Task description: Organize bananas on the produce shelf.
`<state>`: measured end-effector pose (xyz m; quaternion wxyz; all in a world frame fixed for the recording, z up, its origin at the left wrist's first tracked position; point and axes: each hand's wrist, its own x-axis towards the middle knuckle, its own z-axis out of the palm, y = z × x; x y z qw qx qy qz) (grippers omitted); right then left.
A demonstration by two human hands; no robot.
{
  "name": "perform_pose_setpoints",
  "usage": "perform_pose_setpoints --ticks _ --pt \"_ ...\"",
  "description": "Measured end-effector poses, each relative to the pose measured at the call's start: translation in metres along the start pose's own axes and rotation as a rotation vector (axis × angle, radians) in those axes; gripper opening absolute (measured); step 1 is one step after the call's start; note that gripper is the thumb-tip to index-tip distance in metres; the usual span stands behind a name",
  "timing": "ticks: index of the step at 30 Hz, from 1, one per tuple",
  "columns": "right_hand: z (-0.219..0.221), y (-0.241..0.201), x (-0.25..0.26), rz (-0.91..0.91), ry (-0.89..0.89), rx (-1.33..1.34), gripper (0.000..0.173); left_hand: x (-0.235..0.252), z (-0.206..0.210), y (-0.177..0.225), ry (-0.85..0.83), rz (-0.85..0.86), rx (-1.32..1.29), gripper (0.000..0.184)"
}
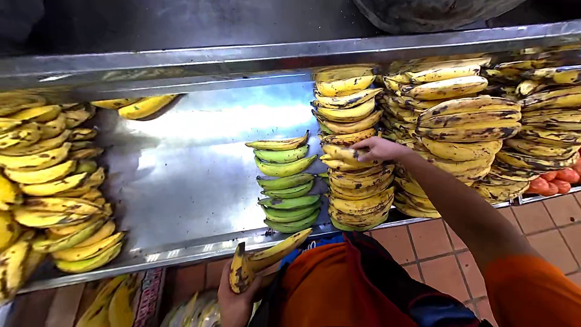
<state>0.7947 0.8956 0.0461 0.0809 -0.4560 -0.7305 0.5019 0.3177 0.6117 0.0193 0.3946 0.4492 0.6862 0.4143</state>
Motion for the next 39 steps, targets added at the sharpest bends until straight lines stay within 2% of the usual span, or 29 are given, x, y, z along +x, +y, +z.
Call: perform_pose_setpoints --ticks 4,7,9,11,13,15,20,25,27,29,31,33,37,39 --pt "0.017 -0.038 -0.059 -0.046 0.224 0.590 0.049 0.012 -0.011 0.000 0.010 -0.017 -0.168 0.086" --pt "0.070 -0.046 -0.092 -0.021 0.243 0.797 0.072 0.022 -0.015 0.008 0.084 -0.107 -0.331 0.076" --pt "0.102 -0.045 -0.104 0.075 0.213 0.653 0.068 0.028 -0.014 0.015 0.126 -0.141 -0.436 0.065" --pt "0.126 -0.043 -0.097 0.130 0.199 0.164 0.061 0.032 -0.016 0.020 0.128 -0.137 -0.511 0.061" --pt "0.152 -0.025 -0.085 0.106 0.217 -0.332 0.058 0.032 -0.022 0.021 0.119 -0.127 -0.535 0.060" --pt "0.164 -0.012 -0.080 0.065 0.263 -0.552 0.058 0.033 -0.025 0.022 0.100 -0.114 -0.530 0.058" --pt "0.174 -0.008 -0.079 0.111 0.388 -0.658 0.056 0.025 -0.031 0.013 0.102 -0.158 -0.506 0.061" --pt "0.175 -0.011 -0.079 0.143 0.348 -0.761 0.056 0.024 -0.039 0.004 0.111 -0.154 -0.563 0.054" --pt "0.166 -0.013 -0.081 0.123 0.345 -0.646 0.051 0.024 -0.042 0.002 0.111 -0.142 -0.567 0.055" --pt "0.142 -0.012 -0.083 0.091 0.421 -0.408 0.040 0.025 -0.045 -0.004 0.089 -0.121 -0.577 0.058" --pt "0.112 -0.010 -0.082 0.120 0.497 -0.302 0.036 0.024 -0.046 -0.005 0.092 -0.124 -0.587 0.058" --pt "0.088 -0.001 -0.074 0.165 0.411 -0.374 0.040 0.022 -0.046 -0.002 0.111 -0.144 -0.572 0.054" --pt "0.075 0.012 -0.040 0.241 -0.005 -0.474 0.055 0.021 -0.048 0.001 0.090 -0.149 -0.571 0.054" --pt "0.074 0.012 -0.031 0.252 -0.059 -0.474 0.057 0.020 -0.049 -0.001 0.093 -0.149 -0.576 0.054"
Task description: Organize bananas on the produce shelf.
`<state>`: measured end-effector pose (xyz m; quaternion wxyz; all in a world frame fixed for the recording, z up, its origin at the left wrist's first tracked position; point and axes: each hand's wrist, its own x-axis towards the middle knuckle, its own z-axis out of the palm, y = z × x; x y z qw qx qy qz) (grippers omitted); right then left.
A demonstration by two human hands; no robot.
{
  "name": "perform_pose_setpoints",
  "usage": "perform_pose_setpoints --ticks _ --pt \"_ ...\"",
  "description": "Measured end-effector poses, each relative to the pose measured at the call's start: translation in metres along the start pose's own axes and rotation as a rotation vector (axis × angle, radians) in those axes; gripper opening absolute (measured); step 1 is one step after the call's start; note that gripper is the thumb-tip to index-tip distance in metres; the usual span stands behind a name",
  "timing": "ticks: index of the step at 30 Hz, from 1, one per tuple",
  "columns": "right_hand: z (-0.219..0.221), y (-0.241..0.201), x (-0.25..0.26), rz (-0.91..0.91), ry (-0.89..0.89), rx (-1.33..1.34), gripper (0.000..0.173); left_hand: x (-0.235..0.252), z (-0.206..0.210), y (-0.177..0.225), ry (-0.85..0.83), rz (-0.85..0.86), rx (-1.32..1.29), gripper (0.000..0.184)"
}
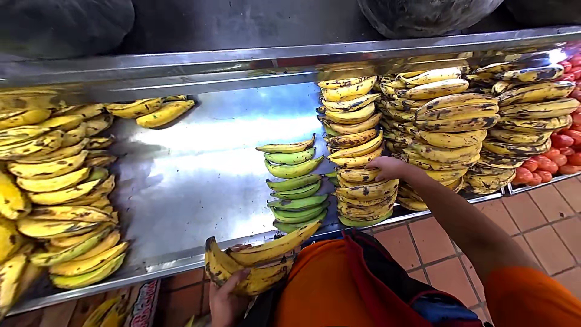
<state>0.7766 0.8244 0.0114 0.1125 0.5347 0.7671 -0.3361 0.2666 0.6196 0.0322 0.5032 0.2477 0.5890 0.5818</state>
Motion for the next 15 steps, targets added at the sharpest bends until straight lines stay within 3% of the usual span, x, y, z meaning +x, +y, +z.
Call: perform_pose_setpoints --ticks 3,13,15 --pt "0.000 -0.001 0.000 -0.047 0.001 0.079 0.053 -0.002 -0.005 -0.002 0.017 -0.004 0.018 0.064" --pt "0.016 0.001 -0.004 -0.086 0.046 0.040 0.050 0.007 0.000 -0.001 0.026 0.003 -0.028 0.060" --pt "0.018 -0.017 -0.009 -0.044 0.090 -0.071 0.050 0.016 0.009 0.004 -0.012 0.002 -0.033 0.060"
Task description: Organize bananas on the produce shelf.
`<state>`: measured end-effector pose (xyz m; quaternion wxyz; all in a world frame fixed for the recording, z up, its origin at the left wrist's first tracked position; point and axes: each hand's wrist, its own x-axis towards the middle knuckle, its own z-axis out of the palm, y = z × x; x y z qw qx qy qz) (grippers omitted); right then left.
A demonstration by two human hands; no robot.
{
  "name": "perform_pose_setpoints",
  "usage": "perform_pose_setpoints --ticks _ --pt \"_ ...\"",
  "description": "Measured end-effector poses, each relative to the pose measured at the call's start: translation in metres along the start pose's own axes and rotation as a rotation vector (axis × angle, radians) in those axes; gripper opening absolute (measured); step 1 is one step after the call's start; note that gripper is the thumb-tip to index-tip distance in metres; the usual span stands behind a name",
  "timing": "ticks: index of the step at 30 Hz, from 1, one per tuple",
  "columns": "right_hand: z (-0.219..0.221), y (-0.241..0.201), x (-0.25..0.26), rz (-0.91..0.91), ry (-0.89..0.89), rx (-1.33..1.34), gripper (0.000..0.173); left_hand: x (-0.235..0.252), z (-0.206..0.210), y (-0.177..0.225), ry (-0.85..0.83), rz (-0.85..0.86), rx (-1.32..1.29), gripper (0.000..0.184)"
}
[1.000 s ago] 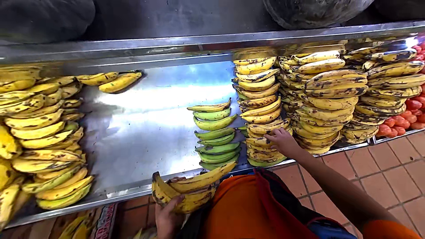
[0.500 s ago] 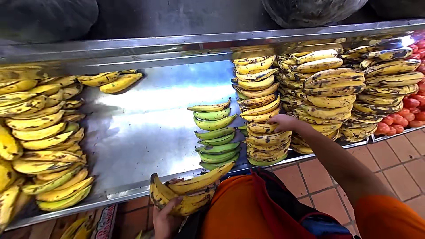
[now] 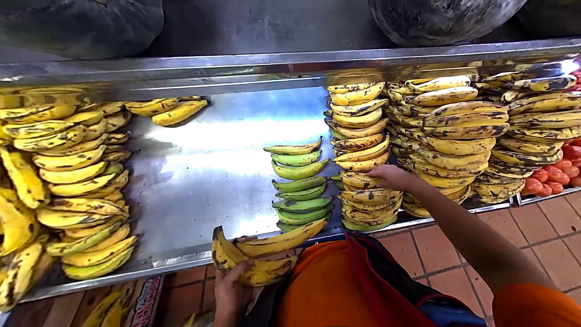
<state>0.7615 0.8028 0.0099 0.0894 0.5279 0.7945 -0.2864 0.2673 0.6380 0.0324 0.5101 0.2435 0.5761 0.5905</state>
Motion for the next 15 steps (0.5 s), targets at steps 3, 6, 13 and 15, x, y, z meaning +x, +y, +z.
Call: perform_pose_setpoints --ticks 3,6,13,15 --pt "-0.004 -0.076 -0.017 -0.027 0.199 -0.011 0.049 0.018 0.024 0.013 -0.119 -0.028 -0.026 0.059" --pt "-0.001 -0.163 -0.030 -0.226 0.280 0.222 0.057 0.028 0.065 0.029 -0.148 -0.159 0.021 0.059" --pt "0.007 -0.195 -0.027 -0.182 -0.042 0.271 0.076 0.023 0.124 0.023 -0.297 -0.282 -0.058 0.058" --pt "0.004 -0.159 -0.034 -0.180 -0.050 0.478 0.067 0.025 0.118 0.023 -0.348 -0.324 -0.172 0.059"
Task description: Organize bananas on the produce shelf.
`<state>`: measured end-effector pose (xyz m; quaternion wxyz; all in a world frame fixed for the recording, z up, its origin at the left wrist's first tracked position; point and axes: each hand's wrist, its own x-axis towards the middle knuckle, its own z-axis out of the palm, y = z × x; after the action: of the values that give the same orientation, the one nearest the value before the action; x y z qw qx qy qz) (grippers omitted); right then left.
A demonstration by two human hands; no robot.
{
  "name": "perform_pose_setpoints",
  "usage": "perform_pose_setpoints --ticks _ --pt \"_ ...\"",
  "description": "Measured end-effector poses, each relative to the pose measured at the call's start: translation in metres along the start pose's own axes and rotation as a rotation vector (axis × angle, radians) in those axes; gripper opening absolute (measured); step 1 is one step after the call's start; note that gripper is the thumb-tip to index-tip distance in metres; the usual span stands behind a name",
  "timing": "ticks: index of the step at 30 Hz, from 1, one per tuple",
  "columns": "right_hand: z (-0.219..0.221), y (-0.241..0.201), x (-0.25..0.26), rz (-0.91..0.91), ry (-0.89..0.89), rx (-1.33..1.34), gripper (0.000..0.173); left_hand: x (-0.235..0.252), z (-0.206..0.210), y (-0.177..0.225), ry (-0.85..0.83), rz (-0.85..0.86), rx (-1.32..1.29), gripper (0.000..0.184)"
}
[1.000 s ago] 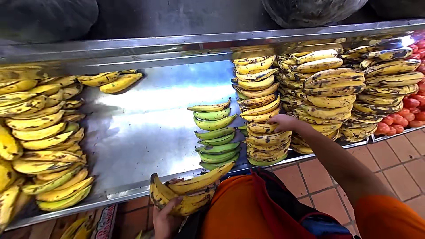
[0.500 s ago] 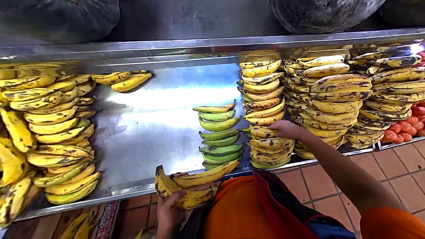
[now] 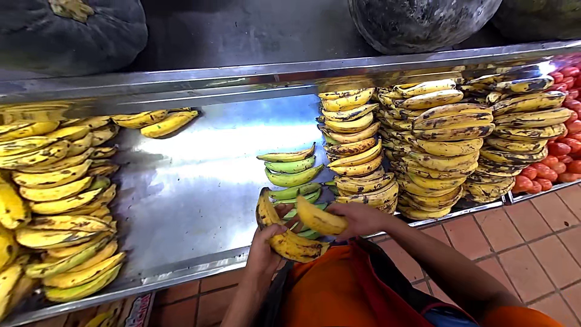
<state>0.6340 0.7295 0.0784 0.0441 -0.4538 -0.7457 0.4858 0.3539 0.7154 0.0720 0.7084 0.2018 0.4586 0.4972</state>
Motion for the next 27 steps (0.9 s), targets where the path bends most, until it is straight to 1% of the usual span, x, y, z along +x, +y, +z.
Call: perform_pose_setpoints --ticks 1,2,3,5,7,9,11,13,17,19,21,23,25,27 --pt "-0.013 0.012 -0.007 0.007 0.035 0.070 0.063 -0.003 -0.004 0.004 -0.001 -0.004 -0.078 0.056" --pt "-0.028 0.023 -0.011 0.021 0.090 0.081 0.060 -0.006 -0.009 0.008 0.019 0.003 -0.141 0.053" --pt "-0.046 0.034 -0.014 0.055 0.136 0.032 0.059 -0.008 -0.015 0.010 0.050 0.016 -0.193 0.048" --pt "-0.086 0.061 -0.008 0.121 0.169 -0.138 0.061 -0.014 -0.026 0.011 0.097 0.024 -0.277 0.039" --pt "-0.115 0.093 0.007 0.166 0.150 -0.309 0.063 -0.020 -0.033 0.005 0.111 0.010 -0.323 0.033" --pt "-0.136 0.117 0.025 0.202 0.060 -0.375 0.066 -0.024 -0.037 0.000 0.110 -0.012 -0.335 0.032" --pt "-0.145 0.128 0.037 0.211 -0.028 -0.356 0.068 -0.029 -0.041 -0.001 0.104 -0.024 -0.317 0.032" --pt "-0.145 0.131 0.044 0.200 -0.082 -0.342 0.067 -0.032 -0.047 0.001 0.094 -0.002 -0.318 0.033" --pt "-0.142 0.140 0.046 0.189 -0.103 -0.332 0.064 -0.036 -0.062 -0.001 0.098 0.078 -0.354 0.031" --pt "-0.146 0.143 0.035 0.154 -0.042 -0.249 0.061 -0.035 -0.067 -0.004 0.109 0.081 -0.369 0.024" --pt "-0.151 0.131 0.009 0.126 0.072 -0.049 0.059 -0.034 -0.063 -0.003 0.143 0.049 -0.347 0.020" --pt "-0.151 0.117 -0.032 0.094 0.203 0.271 0.056 -0.028 -0.055 0.001 0.164 -0.028 -0.323 0.029" --pt "-0.138 0.111 -0.069 0.017 0.348 0.596 0.055 -0.018 -0.038 0.007 0.138 -0.119 -0.261 0.036" --pt "-0.123 0.104 -0.092 -0.033 0.440 0.748 0.060 -0.005 -0.013 0.016 0.060 -0.214 -0.175 0.036"
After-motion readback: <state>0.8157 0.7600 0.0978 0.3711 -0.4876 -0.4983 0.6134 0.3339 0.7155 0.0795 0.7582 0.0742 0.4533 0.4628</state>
